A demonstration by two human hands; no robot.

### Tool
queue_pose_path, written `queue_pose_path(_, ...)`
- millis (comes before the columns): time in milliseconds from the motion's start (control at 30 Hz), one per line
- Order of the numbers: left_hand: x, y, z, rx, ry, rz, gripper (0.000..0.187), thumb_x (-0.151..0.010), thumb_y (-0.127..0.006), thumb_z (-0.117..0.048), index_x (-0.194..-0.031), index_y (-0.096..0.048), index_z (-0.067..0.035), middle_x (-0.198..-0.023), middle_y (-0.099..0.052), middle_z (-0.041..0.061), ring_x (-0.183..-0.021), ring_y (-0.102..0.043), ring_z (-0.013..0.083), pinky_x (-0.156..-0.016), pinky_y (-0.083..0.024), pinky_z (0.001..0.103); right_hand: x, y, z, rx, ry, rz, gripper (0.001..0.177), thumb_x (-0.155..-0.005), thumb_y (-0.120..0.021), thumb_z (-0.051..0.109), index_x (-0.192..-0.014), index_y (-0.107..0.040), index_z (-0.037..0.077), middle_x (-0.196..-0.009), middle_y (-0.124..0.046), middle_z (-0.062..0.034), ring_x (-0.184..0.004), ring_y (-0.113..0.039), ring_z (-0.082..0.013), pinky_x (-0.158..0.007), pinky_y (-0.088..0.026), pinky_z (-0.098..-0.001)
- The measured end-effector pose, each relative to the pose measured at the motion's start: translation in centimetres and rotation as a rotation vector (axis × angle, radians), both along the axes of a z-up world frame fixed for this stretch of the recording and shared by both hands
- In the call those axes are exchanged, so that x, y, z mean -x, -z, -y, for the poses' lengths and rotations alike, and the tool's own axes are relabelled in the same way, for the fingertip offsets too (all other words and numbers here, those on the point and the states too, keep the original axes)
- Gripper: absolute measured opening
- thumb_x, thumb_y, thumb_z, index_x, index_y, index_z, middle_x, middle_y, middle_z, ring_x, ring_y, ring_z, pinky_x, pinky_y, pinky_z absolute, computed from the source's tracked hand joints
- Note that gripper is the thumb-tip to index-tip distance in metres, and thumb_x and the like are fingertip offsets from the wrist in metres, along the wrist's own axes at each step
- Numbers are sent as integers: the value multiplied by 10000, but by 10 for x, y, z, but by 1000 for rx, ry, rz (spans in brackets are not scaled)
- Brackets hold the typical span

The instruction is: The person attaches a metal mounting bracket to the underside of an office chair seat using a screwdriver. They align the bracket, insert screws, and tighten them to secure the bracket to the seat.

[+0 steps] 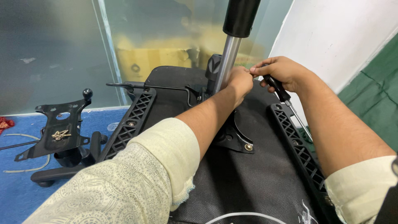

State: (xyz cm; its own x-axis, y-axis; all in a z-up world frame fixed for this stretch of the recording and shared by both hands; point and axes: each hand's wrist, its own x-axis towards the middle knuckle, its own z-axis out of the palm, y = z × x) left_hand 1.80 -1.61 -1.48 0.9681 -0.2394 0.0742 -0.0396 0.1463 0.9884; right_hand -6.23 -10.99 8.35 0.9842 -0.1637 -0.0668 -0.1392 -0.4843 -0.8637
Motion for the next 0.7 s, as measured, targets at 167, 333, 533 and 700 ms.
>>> queue_pose_path(167,0,0,-2,-142,-40,33,217,-978,-537,-147,-996,-690,6,-786,-669,131,-670,-629,223,-553,-466,404,-11,2,-2,-23,7,-4,159,-880,-760,178,-948,-707,44,-824,-696,-51,-603,-593,-134,-421,-461,-292)
queue_pose_path(333,-4,-2,4,-248,-144,-14,232,-997,-524,-159,-1119,-647,-5,-1002,-703,164,-882,-705,262,-653,-530,426,-14,-3,-9,112,30,35,157,-836,-831,145,-895,-730,40,-766,-663,-66,-570,-582,-136,-430,-469,-295)
queue_pose_path(533,-4,-5,4,-255,-208,8,293,-1021,-508,-226,-1173,-631,-7,-1130,-688,172,-1004,-690,281,-741,-541,434,-13,-7,-11,176,-20,95,162,-809,-830,95,-931,-746,30,-785,-693,-72,-532,-569,-126,-415,-449,-299)
queue_pose_path(700,19,-17,-14,-515,-171,117,260,-925,-608,-191,-1114,-694,-34,-1112,-727,198,-1022,-731,357,-816,-587,449,-23,-3,-4,152,3,92,202,-807,-837,93,-968,-735,25,-786,-683,-68,-544,-551,-110,-424,-454,-303)
